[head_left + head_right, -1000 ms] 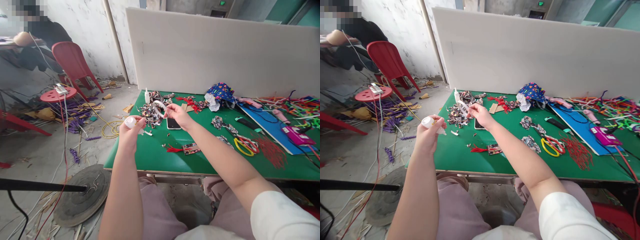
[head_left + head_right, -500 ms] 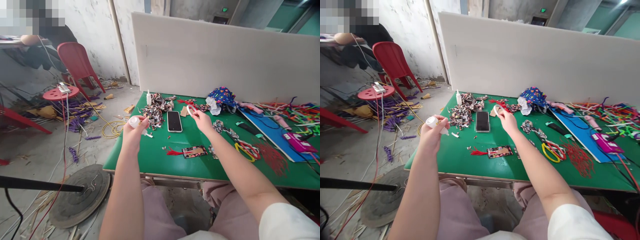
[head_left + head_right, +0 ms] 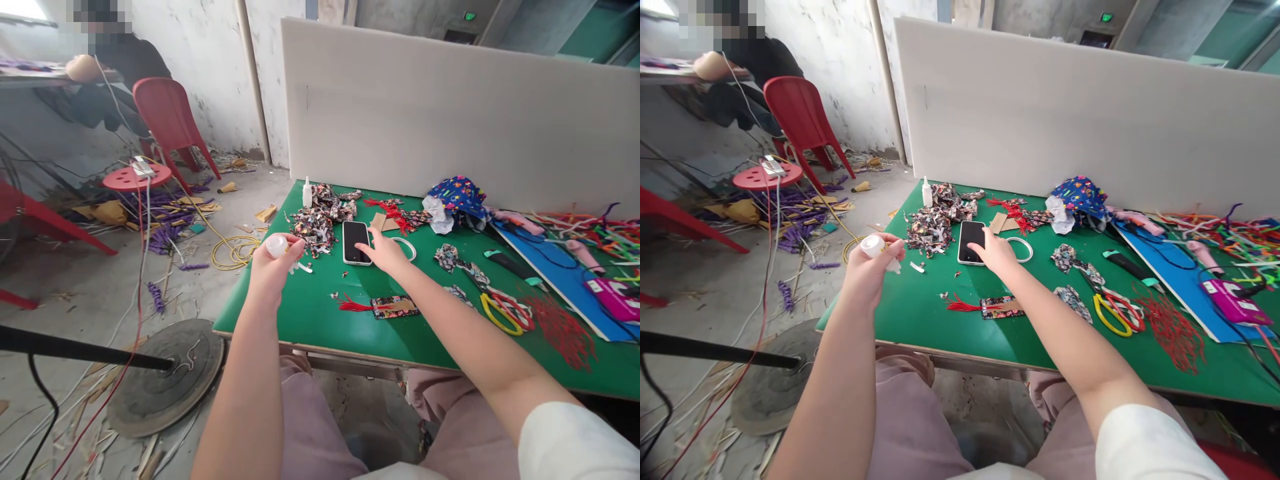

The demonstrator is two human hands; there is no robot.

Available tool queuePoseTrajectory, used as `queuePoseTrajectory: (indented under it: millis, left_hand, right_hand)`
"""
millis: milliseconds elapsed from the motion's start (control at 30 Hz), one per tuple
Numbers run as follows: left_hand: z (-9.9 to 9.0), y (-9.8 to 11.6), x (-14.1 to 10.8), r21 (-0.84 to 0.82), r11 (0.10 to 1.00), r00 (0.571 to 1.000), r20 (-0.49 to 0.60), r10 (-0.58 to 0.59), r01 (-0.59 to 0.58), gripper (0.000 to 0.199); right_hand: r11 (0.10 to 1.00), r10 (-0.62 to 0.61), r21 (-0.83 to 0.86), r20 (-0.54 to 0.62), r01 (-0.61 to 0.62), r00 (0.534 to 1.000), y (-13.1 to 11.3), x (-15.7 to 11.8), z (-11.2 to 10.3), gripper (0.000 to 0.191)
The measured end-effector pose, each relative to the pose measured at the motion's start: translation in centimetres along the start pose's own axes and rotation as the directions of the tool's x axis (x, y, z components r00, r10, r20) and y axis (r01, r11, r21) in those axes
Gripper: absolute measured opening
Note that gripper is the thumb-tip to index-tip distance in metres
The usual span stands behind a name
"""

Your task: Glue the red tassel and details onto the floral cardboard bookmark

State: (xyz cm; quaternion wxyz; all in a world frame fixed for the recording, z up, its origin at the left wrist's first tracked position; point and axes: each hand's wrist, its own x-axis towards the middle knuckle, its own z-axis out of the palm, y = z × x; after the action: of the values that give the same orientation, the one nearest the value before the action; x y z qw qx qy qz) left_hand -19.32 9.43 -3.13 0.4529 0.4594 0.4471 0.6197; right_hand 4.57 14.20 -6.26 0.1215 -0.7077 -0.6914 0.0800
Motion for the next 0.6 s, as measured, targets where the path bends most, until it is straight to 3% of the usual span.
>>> queuePoseTrajectory:
  millis: [100,200,433,600]
  left_hand:
    - [0.1,0.1,-0.1,0.007,1.0,1.0,0.003,-0.001,0.001,0.023]
    - [0.1,0.2,-0.2,0.008,1.0,1.0,0.022,-0.005,0.004,0.022]
    - [-0.1,0.1,-0.2,-0.006,1.0,0.999,0.042,-0.014,0.014,0.024]
    - [-0.1,0.2,-0.4,-0.013,0.999,0.999,0.037,-0.034,0.035,0.026]
  right_hand:
    - [0.994,0.102,-0.042,0.102,-0.098,0.989,-2.2,2.5,0.6,0.096]
    - [0.984,0.168,-0.082,0.15,-0.157,0.974,-3.5,3.8,1.1,0.111]
    - [0.978,0.181,-0.126,0.134,-0.164,0.974,-4.1,4.2,0.6,0.121]
    - [0.986,0.088,-0.148,0.074,-0.076,0.993,-4.7,3.7,-0.8,0.118]
